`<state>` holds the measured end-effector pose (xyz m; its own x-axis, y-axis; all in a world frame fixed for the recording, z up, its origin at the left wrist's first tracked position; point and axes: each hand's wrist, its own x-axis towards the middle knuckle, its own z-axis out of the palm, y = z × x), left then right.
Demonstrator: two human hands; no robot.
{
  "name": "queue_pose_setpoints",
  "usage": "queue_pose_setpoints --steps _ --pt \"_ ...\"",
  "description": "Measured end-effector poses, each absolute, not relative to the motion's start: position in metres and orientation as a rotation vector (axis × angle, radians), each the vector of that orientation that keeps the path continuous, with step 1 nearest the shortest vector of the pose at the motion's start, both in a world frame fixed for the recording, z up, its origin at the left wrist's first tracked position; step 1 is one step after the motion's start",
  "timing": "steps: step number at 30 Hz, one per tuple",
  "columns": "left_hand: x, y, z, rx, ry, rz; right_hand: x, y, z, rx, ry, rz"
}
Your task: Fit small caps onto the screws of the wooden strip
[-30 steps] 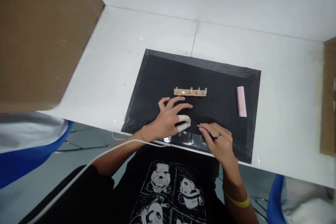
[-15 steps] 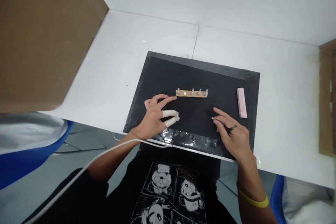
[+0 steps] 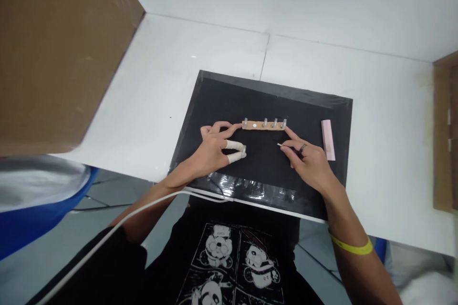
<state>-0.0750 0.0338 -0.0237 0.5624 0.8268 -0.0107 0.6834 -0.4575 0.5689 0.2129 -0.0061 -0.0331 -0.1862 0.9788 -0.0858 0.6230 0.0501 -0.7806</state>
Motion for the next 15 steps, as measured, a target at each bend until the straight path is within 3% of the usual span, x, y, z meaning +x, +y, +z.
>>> queue_pose_setpoints --steps 15 --pt "-0.074 0.061 -0.030 2.339 1.249 0.484 0.218 -0.004 -0.038 -1.590 -1.846 0.692"
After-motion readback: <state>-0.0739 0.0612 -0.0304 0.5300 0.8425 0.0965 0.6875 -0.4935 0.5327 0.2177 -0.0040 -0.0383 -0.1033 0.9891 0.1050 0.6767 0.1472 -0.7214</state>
